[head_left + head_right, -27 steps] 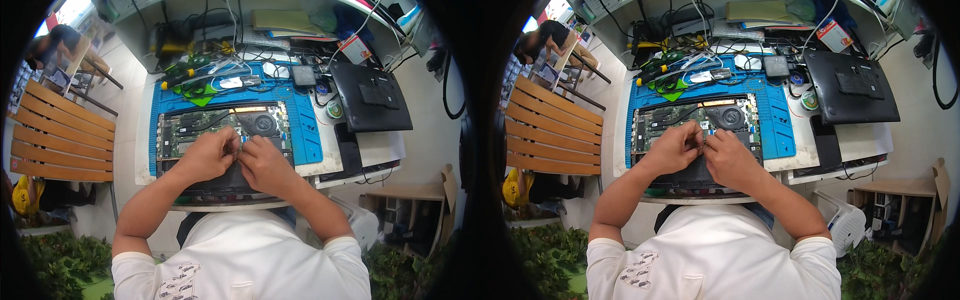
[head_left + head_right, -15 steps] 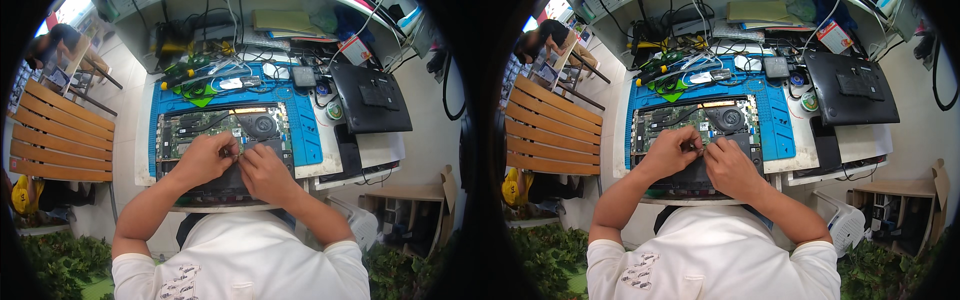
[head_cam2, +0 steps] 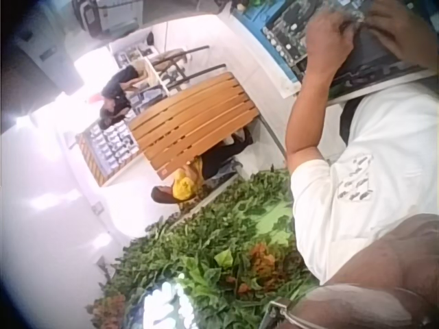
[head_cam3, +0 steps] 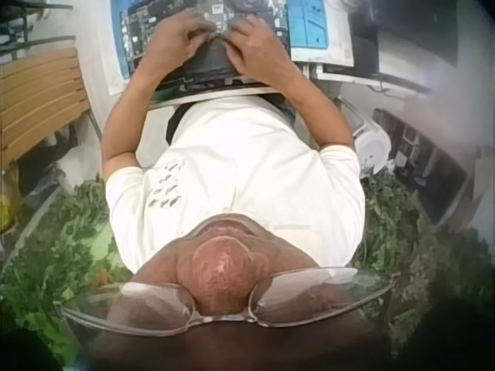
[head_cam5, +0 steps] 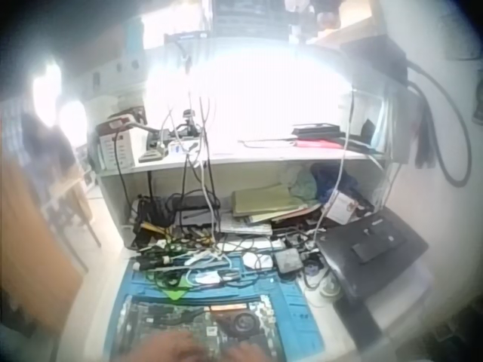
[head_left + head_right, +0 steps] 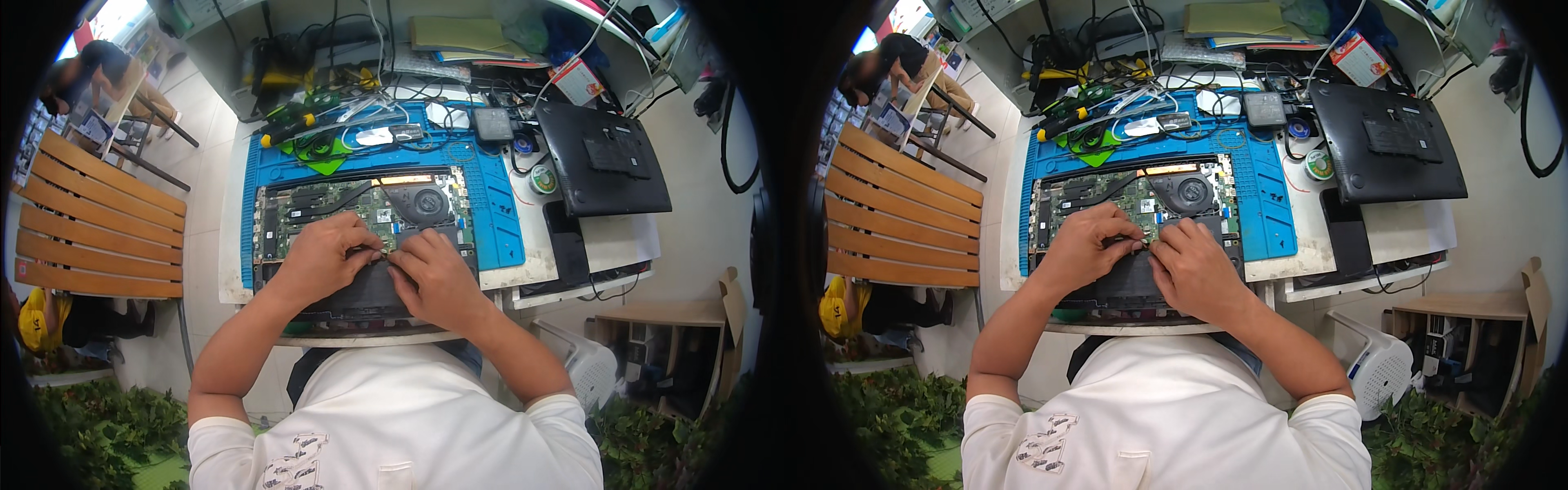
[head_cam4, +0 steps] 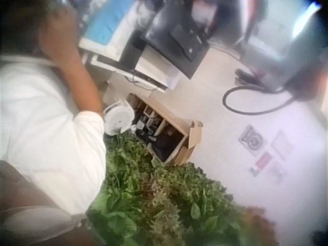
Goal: The person connects internal cables to a motherboard, places a battery component into the chassis, and then positions and presses down the back cover of the laptop before using a screwdriver to secure it.
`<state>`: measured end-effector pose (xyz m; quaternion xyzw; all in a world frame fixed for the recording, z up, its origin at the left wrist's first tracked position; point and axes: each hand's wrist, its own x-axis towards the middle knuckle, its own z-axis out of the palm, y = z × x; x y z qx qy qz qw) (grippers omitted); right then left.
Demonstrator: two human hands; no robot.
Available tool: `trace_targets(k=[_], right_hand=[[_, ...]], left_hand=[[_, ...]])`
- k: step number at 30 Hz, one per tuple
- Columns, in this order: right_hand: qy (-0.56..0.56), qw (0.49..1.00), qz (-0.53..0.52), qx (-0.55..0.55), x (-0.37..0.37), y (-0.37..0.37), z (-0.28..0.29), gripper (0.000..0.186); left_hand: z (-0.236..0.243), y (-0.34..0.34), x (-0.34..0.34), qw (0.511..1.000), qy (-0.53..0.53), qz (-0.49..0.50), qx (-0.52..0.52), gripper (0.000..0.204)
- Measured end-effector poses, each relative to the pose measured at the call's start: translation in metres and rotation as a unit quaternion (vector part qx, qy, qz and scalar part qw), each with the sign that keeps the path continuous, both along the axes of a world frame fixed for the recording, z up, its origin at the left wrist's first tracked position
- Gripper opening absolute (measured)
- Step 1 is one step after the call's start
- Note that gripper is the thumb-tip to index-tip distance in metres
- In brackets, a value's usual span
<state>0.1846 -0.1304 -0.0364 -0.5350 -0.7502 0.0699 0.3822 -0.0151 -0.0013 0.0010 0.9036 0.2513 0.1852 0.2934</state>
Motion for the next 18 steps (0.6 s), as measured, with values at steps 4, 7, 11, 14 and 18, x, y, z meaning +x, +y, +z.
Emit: trace_targets(k=[4,7,11,14,18], right_hand=[[0.043,0.999,-0.001,-0.016,0.002,0.004,-0.002,0.012],[0.064,0.997,-0.018,-0.036,0.006,0.011,0.002,0.01],[0.047,0.997,-0.028,-0.047,0.01,0.019,0.004,0.009],[0.05,0.996,-0.023,-0.063,0.008,0.021,0.003,0.009],[0.054,0.996,-0.029,-0.058,0.003,0.025,0.0,0.007]], left_hand=[[-0.004,0.003,0.002,1.0,0.018,0.007,-0.01,0.018],[-0.002,0.004,0.007,0.993,0.041,0.05,-0.104,0.018],[-0.001,0.007,0.009,0.981,0.047,0.071,-0.175,0.018],[0.0,0.007,0.01,0.978,0.051,0.077,-0.185,0.019],[-0.002,0.005,0.008,0.977,0.036,0.075,-0.197,0.018]])
